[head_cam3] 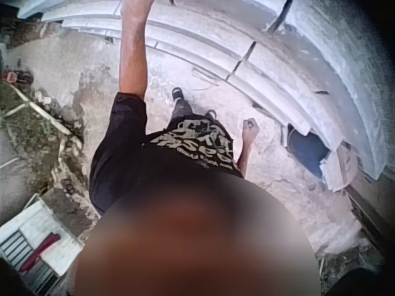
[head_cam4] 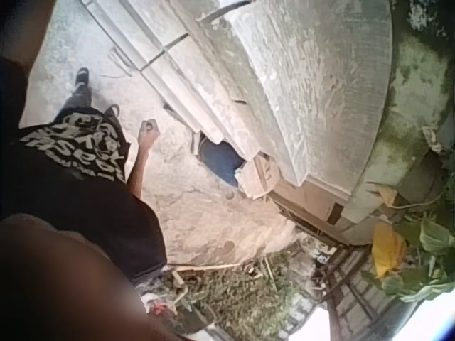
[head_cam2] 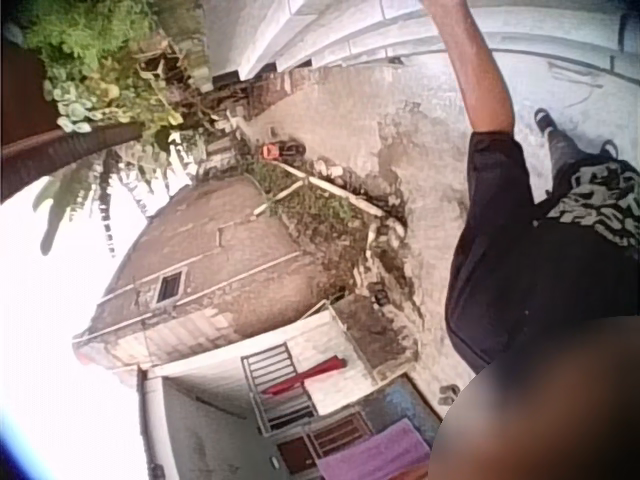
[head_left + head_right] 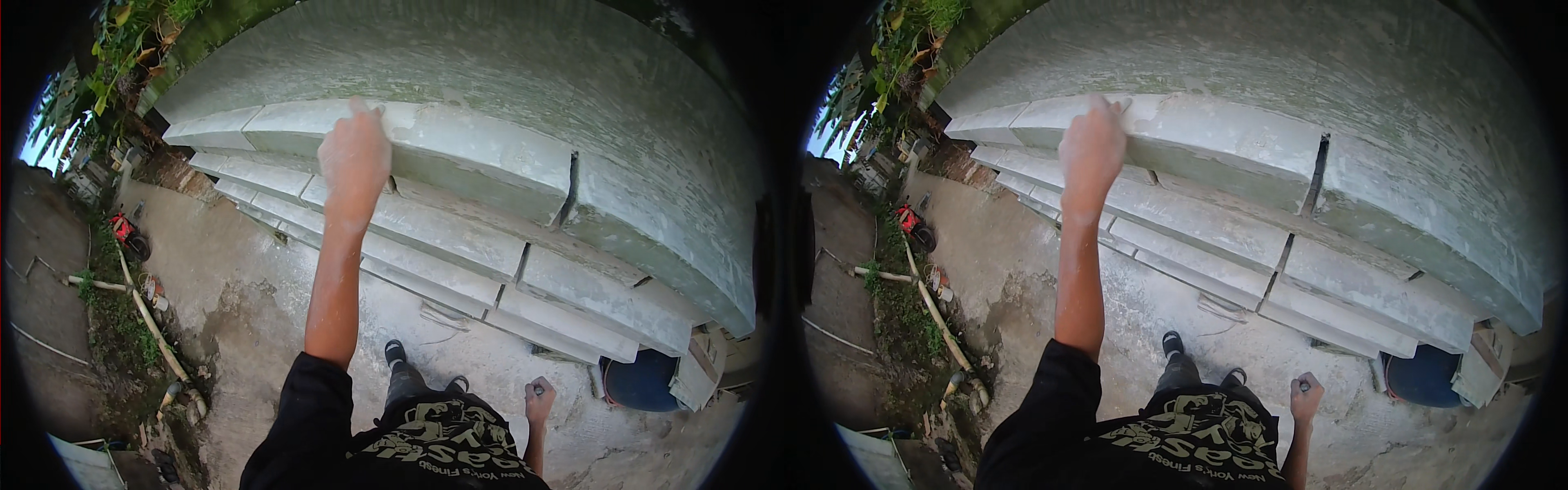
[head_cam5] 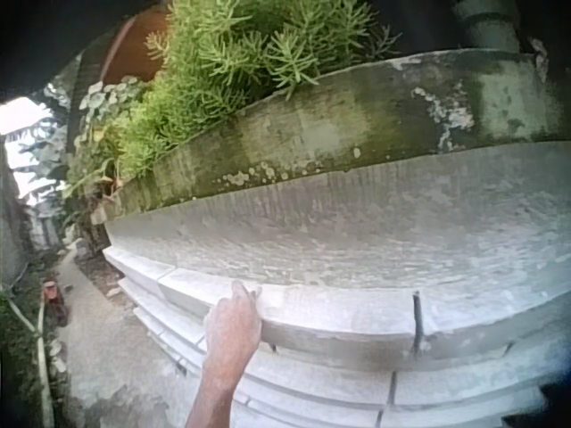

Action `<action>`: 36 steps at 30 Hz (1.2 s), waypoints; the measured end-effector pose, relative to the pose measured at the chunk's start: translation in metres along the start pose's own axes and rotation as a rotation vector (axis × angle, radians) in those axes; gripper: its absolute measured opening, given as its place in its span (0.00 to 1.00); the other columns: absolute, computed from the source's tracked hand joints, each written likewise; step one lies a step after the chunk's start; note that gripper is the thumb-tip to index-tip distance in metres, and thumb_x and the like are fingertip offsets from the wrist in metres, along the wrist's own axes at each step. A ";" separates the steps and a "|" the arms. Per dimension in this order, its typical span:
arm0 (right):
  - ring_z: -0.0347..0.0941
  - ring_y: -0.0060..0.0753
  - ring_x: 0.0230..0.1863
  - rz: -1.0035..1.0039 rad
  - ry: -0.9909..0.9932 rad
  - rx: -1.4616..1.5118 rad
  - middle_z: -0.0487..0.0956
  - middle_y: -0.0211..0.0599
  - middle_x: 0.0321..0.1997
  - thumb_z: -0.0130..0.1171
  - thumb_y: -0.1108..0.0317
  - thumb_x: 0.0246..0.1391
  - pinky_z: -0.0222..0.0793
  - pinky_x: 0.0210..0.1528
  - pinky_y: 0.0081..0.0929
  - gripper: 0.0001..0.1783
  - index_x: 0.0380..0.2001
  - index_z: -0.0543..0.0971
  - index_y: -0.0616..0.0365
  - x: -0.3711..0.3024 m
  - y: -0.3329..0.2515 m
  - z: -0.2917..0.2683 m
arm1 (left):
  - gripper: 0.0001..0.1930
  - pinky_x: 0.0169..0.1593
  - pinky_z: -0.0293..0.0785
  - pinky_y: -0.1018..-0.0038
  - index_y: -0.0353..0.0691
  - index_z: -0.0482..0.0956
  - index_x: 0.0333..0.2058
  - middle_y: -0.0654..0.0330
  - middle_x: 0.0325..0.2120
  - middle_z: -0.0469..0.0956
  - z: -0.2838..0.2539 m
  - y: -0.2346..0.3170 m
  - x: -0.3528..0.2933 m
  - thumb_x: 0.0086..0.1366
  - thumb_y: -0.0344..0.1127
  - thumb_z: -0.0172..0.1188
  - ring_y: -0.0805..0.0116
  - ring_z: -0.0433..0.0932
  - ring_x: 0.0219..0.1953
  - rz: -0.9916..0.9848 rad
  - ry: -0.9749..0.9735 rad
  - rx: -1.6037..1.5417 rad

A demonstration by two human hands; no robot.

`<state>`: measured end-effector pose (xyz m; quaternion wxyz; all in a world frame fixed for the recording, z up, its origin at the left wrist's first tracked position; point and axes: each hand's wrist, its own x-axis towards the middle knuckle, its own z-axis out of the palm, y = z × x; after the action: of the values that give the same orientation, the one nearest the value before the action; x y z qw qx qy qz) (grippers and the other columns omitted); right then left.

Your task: The person is carving or shaping mortar on a stone wall to create decorative lines.

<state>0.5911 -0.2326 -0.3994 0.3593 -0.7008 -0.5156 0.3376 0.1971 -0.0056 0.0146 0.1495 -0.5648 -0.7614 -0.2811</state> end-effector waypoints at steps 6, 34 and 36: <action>0.62 0.26 0.18 -0.018 0.059 -0.025 0.67 0.40 0.15 0.57 0.76 0.46 0.58 0.23 0.31 0.05 0.21 0.74 0.66 0.004 0.008 -0.010 | 0.10 0.34 0.83 0.61 0.29 0.73 0.42 0.45 0.26 0.83 0.023 0.056 -0.015 0.63 0.26 0.57 0.49 0.86 0.31 0.314 -0.012 0.065; 0.64 0.27 0.20 -0.025 0.036 0.014 0.69 0.40 0.16 0.57 0.74 0.47 0.62 0.26 0.31 0.06 0.22 0.74 0.66 0.018 0.018 -0.032 | 0.15 0.36 0.78 0.55 0.35 0.74 0.47 0.46 0.30 0.82 -0.003 0.017 -0.014 0.77 0.42 0.46 0.46 0.83 0.30 -0.013 0.013 -0.123; 0.65 0.23 0.19 -0.047 0.057 0.018 0.69 0.34 0.16 0.57 0.74 0.47 0.61 0.24 0.29 0.06 0.21 0.74 0.66 0.016 0.021 -0.035 | 0.13 0.35 0.78 0.57 0.35 0.74 0.46 0.48 0.30 0.81 0.007 -0.001 -0.010 0.77 0.39 0.47 0.48 0.82 0.29 0.041 0.083 -0.030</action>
<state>0.6345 -0.2265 -0.4007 0.3881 -0.6946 -0.5182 0.3135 0.2001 -0.0093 0.0037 0.1783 -0.5702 -0.7386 -0.3123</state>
